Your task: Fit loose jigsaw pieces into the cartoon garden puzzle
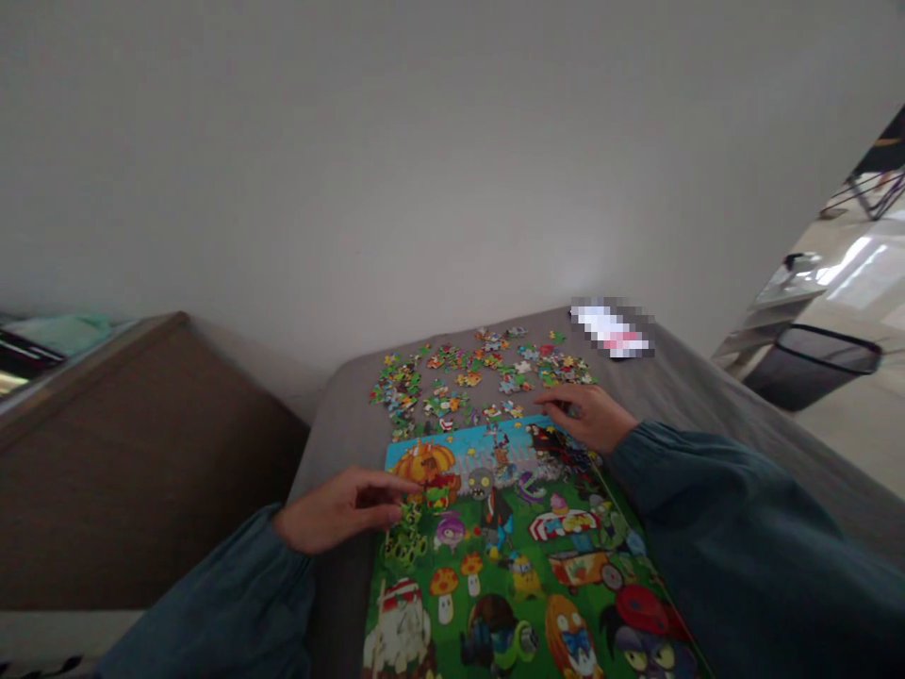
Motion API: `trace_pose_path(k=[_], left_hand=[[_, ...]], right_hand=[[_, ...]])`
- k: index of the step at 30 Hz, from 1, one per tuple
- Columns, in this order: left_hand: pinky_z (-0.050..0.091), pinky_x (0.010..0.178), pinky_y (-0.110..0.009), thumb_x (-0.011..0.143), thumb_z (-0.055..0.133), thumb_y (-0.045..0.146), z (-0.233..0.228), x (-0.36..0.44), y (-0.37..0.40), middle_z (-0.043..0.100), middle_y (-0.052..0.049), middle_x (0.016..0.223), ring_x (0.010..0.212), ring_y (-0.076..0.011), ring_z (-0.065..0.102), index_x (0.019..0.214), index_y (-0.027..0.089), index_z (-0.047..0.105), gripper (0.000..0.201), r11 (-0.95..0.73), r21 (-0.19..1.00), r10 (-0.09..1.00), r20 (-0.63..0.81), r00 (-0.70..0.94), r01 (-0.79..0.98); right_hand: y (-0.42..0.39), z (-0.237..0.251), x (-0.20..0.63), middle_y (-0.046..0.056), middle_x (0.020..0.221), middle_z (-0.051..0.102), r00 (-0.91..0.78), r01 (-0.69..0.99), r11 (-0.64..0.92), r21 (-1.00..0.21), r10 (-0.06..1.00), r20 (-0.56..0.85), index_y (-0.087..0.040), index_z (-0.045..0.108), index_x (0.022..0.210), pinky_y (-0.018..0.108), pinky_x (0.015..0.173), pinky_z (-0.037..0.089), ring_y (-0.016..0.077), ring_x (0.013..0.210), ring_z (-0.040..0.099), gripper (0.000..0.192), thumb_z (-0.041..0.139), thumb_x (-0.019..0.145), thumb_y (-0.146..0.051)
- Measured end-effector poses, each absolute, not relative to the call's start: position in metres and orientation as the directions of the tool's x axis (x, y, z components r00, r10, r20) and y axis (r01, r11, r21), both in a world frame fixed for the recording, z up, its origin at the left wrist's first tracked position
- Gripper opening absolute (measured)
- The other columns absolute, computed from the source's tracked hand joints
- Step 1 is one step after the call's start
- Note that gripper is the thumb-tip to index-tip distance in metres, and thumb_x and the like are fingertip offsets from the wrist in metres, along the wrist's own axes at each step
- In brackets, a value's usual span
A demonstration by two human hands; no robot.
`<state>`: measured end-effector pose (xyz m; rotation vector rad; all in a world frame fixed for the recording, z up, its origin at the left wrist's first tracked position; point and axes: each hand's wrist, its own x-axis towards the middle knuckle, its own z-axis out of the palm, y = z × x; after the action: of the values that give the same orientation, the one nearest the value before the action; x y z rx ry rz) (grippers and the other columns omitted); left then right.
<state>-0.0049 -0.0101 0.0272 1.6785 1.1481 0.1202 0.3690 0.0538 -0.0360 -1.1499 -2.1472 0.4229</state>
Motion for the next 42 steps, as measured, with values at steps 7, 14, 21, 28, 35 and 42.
trace_pose_path(k=[7, 14, 21, 28, 35, 42], left_hand=[[0.044, 0.067, -0.025, 0.081, 0.059, 0.05, 0.027, -0.007, -0.013, 0.066, -0.001, 0.081, 0.073, -0.0145, 0.057, 0.089, 0.018, 0.066, 0.034, -0.084, 0.708, 0.744, -0.423, 0.517, 0.701], [0.044, 0.073, -0.025, 0.087, 0.054, 0.043, 0.026, -0.003, -0.014, 0.069, -0.002, 0.093, 0.084, -0.0157, 0.06, 0.094, 0.022, 0.071, 0.028, -0.218, 0.68, 0.729, -0.363, 0.581, 0.7], [0.037, 0.057, -0.022, 0.082, 0.059, 0.044, 0.02, -0.002, -0.013, 0.061, 0.001, 0.071, 0.062, -0.0117, 0.05, 0.095, 0.019, 0.07, 0.03, -0.168, 0.605, 0.765, -0.418, 0.489, 0.779], [0.035, 0.057, -0.022, 0.075, 0.067, 0.045, 0.021, 0.001, -0.012, 0.055, 0.003, 0.07, 0.061, -0.011, 0.046, 0.089, 0.018, 0.068, 0.03, -0.15, 0.598, 0.768, -0.431, 0.474, 0.787], [0.038, 0.069, -0.025, 0.063, 0.076, 0.047, 0.023, 0.003, -0.016, 0.052, 0.002, 0.089, 0.079, -0.0149, 0.048, 0.083, 0.02, 0.059, 0.037, -0.257, 0.499, 0.82, -0.341, 0.46, 0.827], [0.036, 0.074, -0.027, 0.062, 0.077, 0.05, 0.02, 0.002, -0.015, 0.051, 0.0, 0.091, 0.088, -0.0191, 0.047, 0.079, 0.019, 0.055, 0.041, -0.283, 0.426, 0.827, -0.345, 0.444, 0.859]], right_hand=[[0.054, -0.038, 0.369, 0.004, 0.088, 0.072, -0.4, 0.637, 0.546, -0.544, 0.838, 0.372, -0.02, 0.07, 0.098, 0.028, 0.069, 0.051, 0.0154, 0.07, 0.064, 0.027, 0.045, 0.087, -0.026], [0.054, -0.038, 0.369, 0.005, 0.09, 0.073, -0.397, 0.66, 0.54, -0.523, 0.841, 0.367, -0.02, 0.07, 0.098, 0.029, 0.071, 0.051, 0.0164, 0.072, 0.065, 0.029, 0.046, 0.086, -0.028], [0.053, -0.036, 0.368, 0.005, 0.086, 0.072, -0.409, 0.654, 0.542, -0.528, 0.84, 0.356, -0.019, 0.07, 0.099, 0.028, 0.068, 0.049, 0.0158, 0.069, 0.063, 0.029, 0.045, 0.087, -0.028], [0.053, -0.035, 0.368, 0.004, 0.085, 0.072, -0.415, 0.639, 0.545, -0.542, 0.838, 0.354, -0.02, 0.07, 0.098, 0.028, 0.067, 0.049, 0.0149, 0.067, 0.063, 0.028, 0.045, 0.086, -0.026], [0.053, -0.035, 0.368, 0.004, 0.088, 0.072, -0.417, 0.639, 0.548, -0.539, 0.837, 0.356, -0.021, 0.07, 0.099, 0.028, 0.069, 0.05, 0.0149, 0.07, 0.063, 0.027, 0.046, 0.087, -0.026], [0.053, -0.035, 0.368, 0.004, 0.087, 0.072, -0.41, 0.642, 0.536, -0.548, 0.844, 0.345, -0.021, 0.07, 0.098, 0.029, 0.07, 0.05, 0.0153, 0.07, 0.063, 0.027, 0.046, 0.087, -0.025]])
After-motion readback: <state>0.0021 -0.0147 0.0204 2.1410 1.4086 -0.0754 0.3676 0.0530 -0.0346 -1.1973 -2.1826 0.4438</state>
